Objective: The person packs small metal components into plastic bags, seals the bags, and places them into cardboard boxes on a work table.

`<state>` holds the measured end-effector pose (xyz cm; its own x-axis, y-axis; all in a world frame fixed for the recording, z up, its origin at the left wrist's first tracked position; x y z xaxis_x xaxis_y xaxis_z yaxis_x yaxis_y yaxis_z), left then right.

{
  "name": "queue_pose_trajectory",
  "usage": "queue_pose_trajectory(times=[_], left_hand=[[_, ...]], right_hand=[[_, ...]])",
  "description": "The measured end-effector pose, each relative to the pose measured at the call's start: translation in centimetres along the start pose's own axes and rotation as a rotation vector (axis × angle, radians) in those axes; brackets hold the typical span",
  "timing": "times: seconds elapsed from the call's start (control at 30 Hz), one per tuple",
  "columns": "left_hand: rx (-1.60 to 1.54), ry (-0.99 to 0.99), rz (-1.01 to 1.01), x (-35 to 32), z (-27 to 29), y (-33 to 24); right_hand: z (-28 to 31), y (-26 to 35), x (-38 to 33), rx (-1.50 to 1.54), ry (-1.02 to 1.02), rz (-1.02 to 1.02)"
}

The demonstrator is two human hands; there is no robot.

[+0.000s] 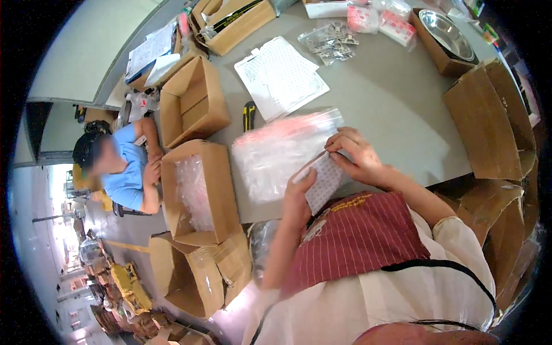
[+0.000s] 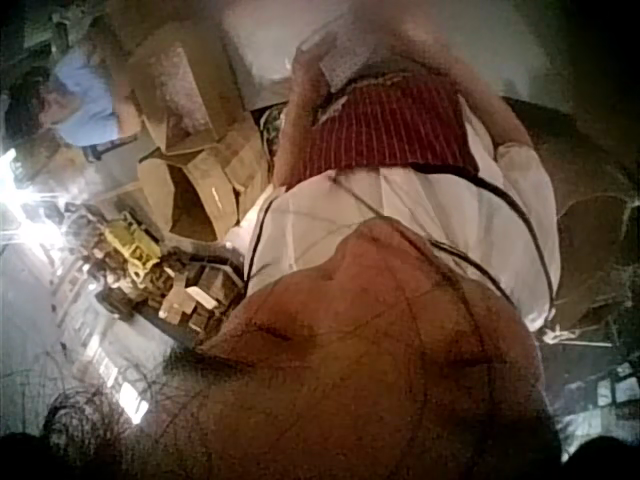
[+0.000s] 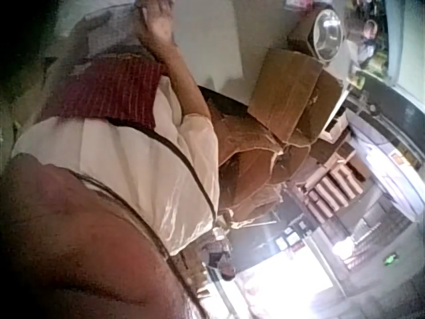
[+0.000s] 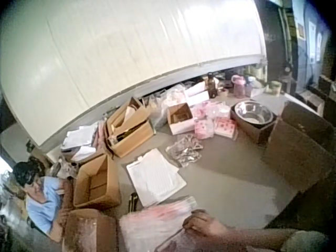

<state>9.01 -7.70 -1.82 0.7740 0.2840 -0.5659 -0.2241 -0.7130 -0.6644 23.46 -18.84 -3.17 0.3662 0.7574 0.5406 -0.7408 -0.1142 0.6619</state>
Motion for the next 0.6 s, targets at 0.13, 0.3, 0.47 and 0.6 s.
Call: queue_pose_trajectory(times=[0.13,0.3,0.47,0.6], left_hand=[[0.013,0.026,-0.019,0.6,0.6,0.5],[0.065,-0.016,-0.008,0.5,1.5,0.7],[0.058,-0.004,0.004,0.2,1.8,0.5],[0.002,-0.184,-0.059,0.2,4.9,0.9]], right_hand=[[0.1,-0.8,0.1,0.021,0.016,0.032],[0.1,-1.4,0.2,0.521,0.111,-0.347],[-0.7,-2.4,0.0,0.659,0.153,-0.405],[-1.8,-5.4,-0.5,0.626,0.005,-0.477]])
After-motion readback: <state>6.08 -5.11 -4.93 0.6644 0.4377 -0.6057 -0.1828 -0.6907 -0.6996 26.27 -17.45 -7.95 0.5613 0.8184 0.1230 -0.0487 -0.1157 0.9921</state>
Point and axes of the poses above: each hand's wrist, its own x-axis towards the middle knuckle, its own z-axis out of the back of the hand, y = z × x, the point moved 3 cm from there along x, towards the middle knuckle, and after that the axes turned 5 degrees about z, right-handed, at the moved point
